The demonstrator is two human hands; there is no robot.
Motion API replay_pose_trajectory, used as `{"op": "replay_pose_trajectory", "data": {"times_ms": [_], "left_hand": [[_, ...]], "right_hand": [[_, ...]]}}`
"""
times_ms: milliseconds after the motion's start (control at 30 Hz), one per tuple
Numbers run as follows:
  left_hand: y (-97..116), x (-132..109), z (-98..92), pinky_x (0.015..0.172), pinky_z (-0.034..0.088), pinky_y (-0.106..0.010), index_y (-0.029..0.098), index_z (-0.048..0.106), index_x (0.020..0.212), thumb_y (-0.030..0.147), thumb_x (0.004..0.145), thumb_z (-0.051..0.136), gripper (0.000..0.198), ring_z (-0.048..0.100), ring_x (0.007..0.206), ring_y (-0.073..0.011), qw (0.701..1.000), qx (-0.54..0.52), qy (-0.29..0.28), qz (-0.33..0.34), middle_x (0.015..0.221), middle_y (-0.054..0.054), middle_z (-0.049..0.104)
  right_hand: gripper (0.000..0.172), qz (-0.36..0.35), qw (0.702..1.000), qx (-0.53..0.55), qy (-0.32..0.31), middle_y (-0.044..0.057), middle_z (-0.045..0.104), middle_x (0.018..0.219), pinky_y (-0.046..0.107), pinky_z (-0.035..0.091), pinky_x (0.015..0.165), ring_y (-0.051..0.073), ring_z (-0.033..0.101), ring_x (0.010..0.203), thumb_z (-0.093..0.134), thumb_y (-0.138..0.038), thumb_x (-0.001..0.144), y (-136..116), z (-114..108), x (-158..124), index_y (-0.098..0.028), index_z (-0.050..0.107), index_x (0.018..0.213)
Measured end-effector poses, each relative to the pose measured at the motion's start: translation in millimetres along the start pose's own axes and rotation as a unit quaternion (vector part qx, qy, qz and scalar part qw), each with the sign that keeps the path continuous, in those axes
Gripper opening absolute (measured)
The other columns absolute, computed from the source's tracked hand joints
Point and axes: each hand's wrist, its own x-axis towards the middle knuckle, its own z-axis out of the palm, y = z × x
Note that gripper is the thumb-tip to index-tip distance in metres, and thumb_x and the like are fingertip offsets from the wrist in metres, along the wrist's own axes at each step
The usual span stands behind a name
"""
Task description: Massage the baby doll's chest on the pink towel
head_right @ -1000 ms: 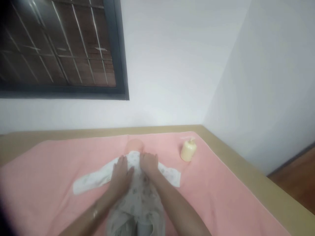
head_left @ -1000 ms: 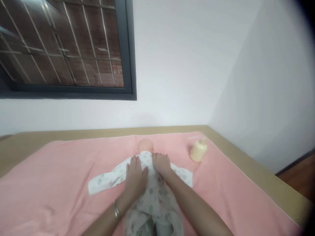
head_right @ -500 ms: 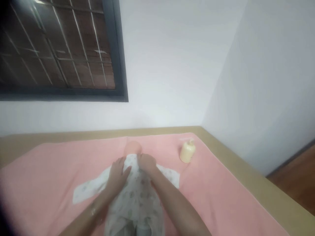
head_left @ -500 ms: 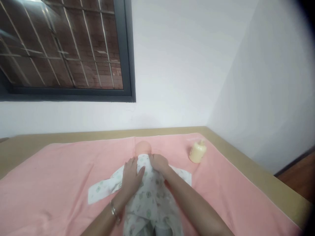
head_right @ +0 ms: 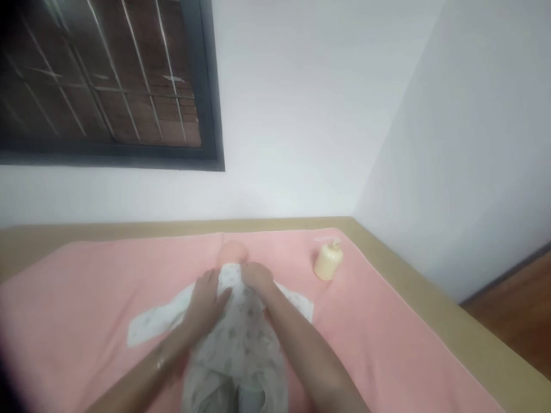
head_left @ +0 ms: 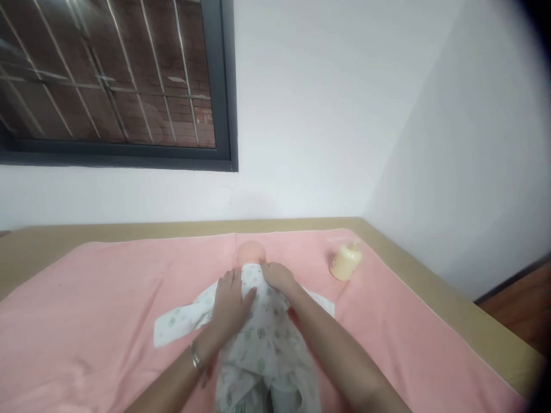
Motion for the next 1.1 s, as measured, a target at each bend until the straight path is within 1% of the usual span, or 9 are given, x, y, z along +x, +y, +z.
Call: {"op": "replay_pose_trajectory", "data": {"times_ms": [100, 233, 333, 467, 567, 667, 767, 933, 1100], "left_hand": [[-3, 0, -2.4, 0.101, 0.031, -0.045, 0.011, 0.051, 0.124, 0.044, 0.092, 0.033, 0.049, 0.047, 0.119, -0.0301, 1.0, 0.002, -0.009, 0.004, 0.127, -0.017, 0.054], [-5, 32, -16.4, 0.091, 0.038, -0.04, 0.016, 0.064, 0.101, 0.042, 0.095, 0.022, 0.049, 0.06, 0.098, -0.0256, 0.989, -0.012, -0.119, -0.088, 0.102, -0.012, 0.067], [0, 40, -18.6, 0.084, 0.041, -0.037, 0.014, 0.065, 0.095, 0.044, 0.095, 0.022, 0.052, 0.062, 0.09, -0.025, 0.98, 0.009, -0.15, -0.128, 0.094, -0.014, 0.068], [12, 14, -7.9, 0.091, 0.038, -0.041, 0.01, 0.059, 0.112, 0.041, 0.094, 0.032, 0.045, 0.056, 0.103, -0.0291, 0.997, 0.056, -0.036, -0.042, 0.107, -0.017, 0.063], [13, 1, -1.9, 0.097, 0.034, -0.044, 0.009, 0.052, 0.122, 0.033, 0.094, 0.031, 0.042, 0.05, 0.114, -0.0302, 0.999, 0.044, 0.022, 0.005, 0.12, -0.018, 0.057], [6, 11, -3.3, 0.094, 0.036, -0.04, 0.012, 0.058, 0.113, 0.033, 0.095, 0.028, 0.041, 0.055, 0.106, -0.0257, 1.0, 0.001, -0.02, -0.011, 0.111, -0.014, 0.062], [0, 31, -6.6, 0.087, 0.039, -0.036, 0.014, 0.062, 0.107, 0.044, 0.094, 0.028, 0.048, 0.06, 0.097, -0.0245, 0.99, -0.018, -0.08, -0.111, 0.103, -0.013, 0.067], [3, 39, -6.4, 0.084, 0.039, -0.037, 0.013, 0.063, 0.107, 0.054, 0.091, 0.029, 0.055, 0.06, 0.1, -0.0282, 0.983, 0.019, -0.102, -0.153, 0.103, -0.015, 0.067], [7, 35, -3.8, 0.085, 0.039, -0.038, 0.012, 0.063, 0.102, 0.058, 0.09, 0.029, 0.058, 0.06, 0.101, -0.0299, 0.979, 0.041, -0.097, -0.174, 0.102, -0.016, 0.067]], "right_hand": [[0.062, -0.027, 0.995, -0.033, 0.094, 0.02, 0.064, 0.109, 0.043, 0.04, 0.091, 0.03, 0.058, 0.104, 0.016, -0.049, 0.099, 0, 15, -23, -0.011, 0.063, 0.111], [0.053, -0.115, 0.961, -0.1, 0.232, 0.023, 0.05, 0.131, 0.049, 0.025, 0.104, 0.033, 0.042, 0.124, 0.03, -0.045, 0.097, -3, 39, -57, -0.007, 0.048, 0.129], [0.051, -0.105, 0.97, -0.097, 0.198, 0.02, 0.059, 0.119, 0.047, 0.031, 0.099, 0.031, 0.051, 0.114, 0.027, -0.046, 0.098, -3, 29, -44, -0.01, 0.056, 0.12], [0.063, -0.043, 0.996, -0.047, 0.06, 0.015, 0.067, 0.101, 0.039, 0.043, 0.082, 0.027, 0.062, 0.095, 0.014, -0.048, 0.1, -2, 5, -7, -0.014, 0.066, 0.102], [0.058, -0.031, 0.994, -0.049, 0.096, 0.016, 0.067, 0.099, 0.038, 0.042, 0.083, 0.026, 0.062, 0.095, 0.017, -0.045, 0.1, -1, 12, -10, -0.014, 0.066, 0.101], [0.043, -0.091, 0.97, -0.075, 0.214, 0.017, 0.062, 0.114, 0.043, 0.033, 0.096, 0.028, 0.054, 0.109, 0.03, -0.038, 0.098, 2, 34, -34, -0.013, 0.059, 0.115], [0.042, -0.125, 0.956, -0.069, 0.257, 0.016, 0.055, 0.126, 0.045, 0.023, 0.105, 0.028, 0.045, 0.119, 0.036, -0.037, 0.095, 5, 45, -48, -0.012, 0.052, 0.126], [0.05, -0.052, 0.978, -0.054, 0.194, 0.016, 0.065, 0.101, 0.042, 0.037, 0.09, 0.029, 0.058, 0.097, 0.033, -0.052, 0.094, 2, 31, -25, -0.012, 0.063, 0.104], [0.061, -0.019, 0.993, -0.042, 0.113, 0.016, 0.067, 0.098, 0.039, 0.042, 0.078, 0.029, 0.062, 0.091, 0.026, -0.061, 0.092, 0, 20, -5, -0.014, 0.065, 0.1]]}}
